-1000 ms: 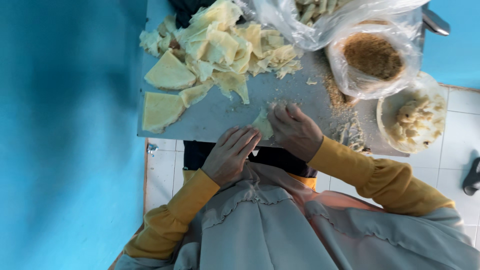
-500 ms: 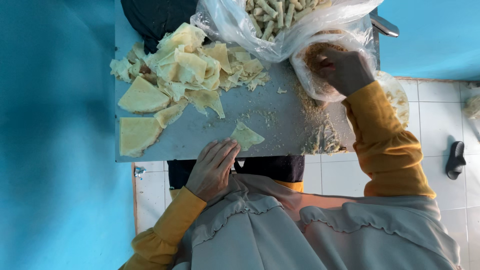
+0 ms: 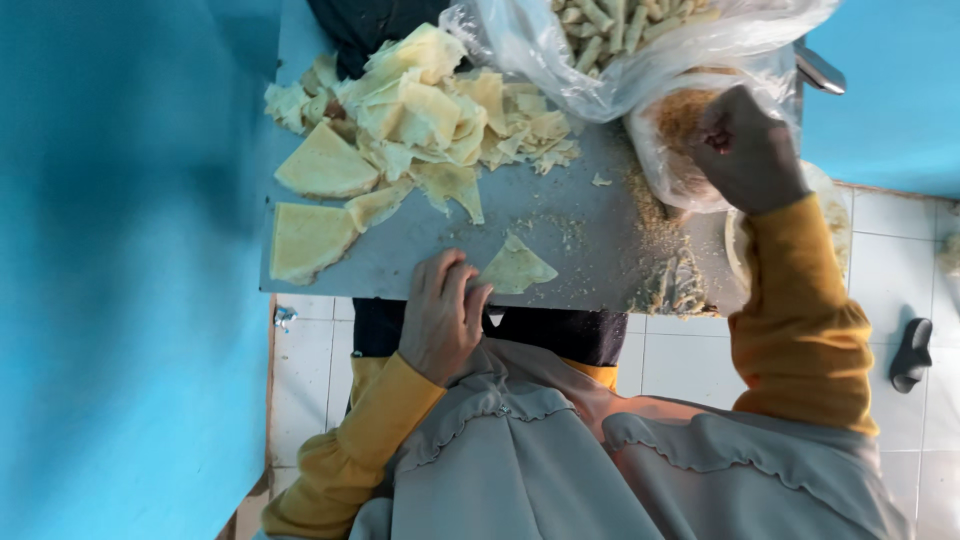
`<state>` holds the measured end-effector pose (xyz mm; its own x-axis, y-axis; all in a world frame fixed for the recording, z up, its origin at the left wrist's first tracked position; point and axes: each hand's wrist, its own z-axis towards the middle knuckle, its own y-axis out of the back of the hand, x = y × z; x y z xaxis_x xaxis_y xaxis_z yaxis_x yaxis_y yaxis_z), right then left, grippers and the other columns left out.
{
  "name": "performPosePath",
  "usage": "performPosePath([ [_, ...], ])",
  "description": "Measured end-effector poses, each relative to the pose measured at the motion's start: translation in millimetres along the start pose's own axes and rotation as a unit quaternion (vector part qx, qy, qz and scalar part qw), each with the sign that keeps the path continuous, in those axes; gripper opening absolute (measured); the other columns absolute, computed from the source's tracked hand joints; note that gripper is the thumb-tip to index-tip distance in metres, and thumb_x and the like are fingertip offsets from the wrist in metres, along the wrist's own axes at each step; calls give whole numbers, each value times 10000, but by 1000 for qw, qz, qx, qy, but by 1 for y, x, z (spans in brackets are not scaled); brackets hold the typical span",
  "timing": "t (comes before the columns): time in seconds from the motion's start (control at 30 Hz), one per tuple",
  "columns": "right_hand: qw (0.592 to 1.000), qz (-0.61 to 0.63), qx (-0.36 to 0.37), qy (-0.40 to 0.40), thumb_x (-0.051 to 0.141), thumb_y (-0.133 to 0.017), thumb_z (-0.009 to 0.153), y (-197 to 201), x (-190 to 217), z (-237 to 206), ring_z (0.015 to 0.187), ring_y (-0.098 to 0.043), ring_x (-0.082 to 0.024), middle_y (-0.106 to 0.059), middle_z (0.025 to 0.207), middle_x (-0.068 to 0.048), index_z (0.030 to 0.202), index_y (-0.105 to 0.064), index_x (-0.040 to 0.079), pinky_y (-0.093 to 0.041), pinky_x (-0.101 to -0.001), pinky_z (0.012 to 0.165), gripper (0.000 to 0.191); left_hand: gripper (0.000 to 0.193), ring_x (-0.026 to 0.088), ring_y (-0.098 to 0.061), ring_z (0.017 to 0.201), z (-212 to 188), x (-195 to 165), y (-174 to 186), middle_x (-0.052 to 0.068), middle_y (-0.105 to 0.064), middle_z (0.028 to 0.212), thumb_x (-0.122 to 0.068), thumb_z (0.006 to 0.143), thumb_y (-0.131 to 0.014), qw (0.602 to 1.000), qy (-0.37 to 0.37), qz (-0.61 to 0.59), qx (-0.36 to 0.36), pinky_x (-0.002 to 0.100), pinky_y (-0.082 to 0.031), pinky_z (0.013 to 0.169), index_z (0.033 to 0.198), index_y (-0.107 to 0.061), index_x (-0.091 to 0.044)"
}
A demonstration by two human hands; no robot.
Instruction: The person folds thin dough pieces into triangular pastries on a small metal table, pressing the seams closed by hand. They dip or coat the folded pastry in a brown powder from a plastic-lined container and place the finished piece onto a plate with other completed pastries, repeating the cycle.
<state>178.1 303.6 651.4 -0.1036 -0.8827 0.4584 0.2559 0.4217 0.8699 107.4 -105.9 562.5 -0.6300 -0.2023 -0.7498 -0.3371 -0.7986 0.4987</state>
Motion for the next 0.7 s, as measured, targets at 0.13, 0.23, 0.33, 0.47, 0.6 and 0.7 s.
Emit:
performPosePath([
  [0.13, 961, 269, 60, 23, -25, -712, 961, -28, 56, -8, 623, -556, -25, -639, 871, -20, 1063, -539, 42, -491, -193, 492, 211, 189, 385, -557, 1075, 6, -8, 0, 171, -554, 1185, -91, 930, -716, 1000, 17, 10, 5, 467, -478, 940, 1044, -596, 2],
  [0.23, 966, 74, 8, 249, -55, -720, 943, -82, 111, -22, 690, -642, -110, -662, 922, -104, 993, -608, -7, -525, -221, 537, 131, 176, 383, -553, 1075, 8, -12, -1, 166, -550, 1165, -76, 919, -718, 999, 31, 18, 11, 463, -477, 939, 1021, -592, -7],
  [0.33, 976, 167, 104, 89, 5, -750, 909, -111, 150, -39, 776, -750, -163, -704, 912, -62, 992, -621, 30, -612, -299, 676, 155, 179, 377, -552, 1068, 10, -15, -1, 158, -545, 1139, -60, 896, -725, 999, 36, 21, 14, 457, -480, 932, 1000, -588, -10],
  [0.47, 958, 45, 78, 273, -21, -686, 778, -107, 164, -44, 1027, -707, -325, -707, 1120, -119, 1086, -629, 24, -590, -413, 858, 316, 173, 360, -549, 1037, 13, -17, -2, 151, -543, 1117, -35, 891, -728, 998, 44, 25, 28, 446, -481, 910, 983, -584, -6],
  [0.6, 956, -23, 67, 283, 41, -679, 729, -90, 156, -62, 1141, -677, -367, -701, 1252, -158, 1164, -607, 8, -568, -450, 933, 442, 181, 357, -548, 1024, 13, -16, -3, 147, -541, 1104, -38, 880, -730, 998, 41, 25, 31, 444, -479, 897, 973, -578, -10],
  [0.7, 968, -33, 46, 245, -1, -660, 781, -91, 141, -77, 1123, -686, -356, -705, 1225, -126, 1175, -600, 20, -572, -433, 931, 399, 180, 353, -554, 1028, 12, -17, -5, 142, -545, 1096, -41, 898, -720, 998, 35, 31, 30, 437, -485, 901, 976, -559, -17],
])
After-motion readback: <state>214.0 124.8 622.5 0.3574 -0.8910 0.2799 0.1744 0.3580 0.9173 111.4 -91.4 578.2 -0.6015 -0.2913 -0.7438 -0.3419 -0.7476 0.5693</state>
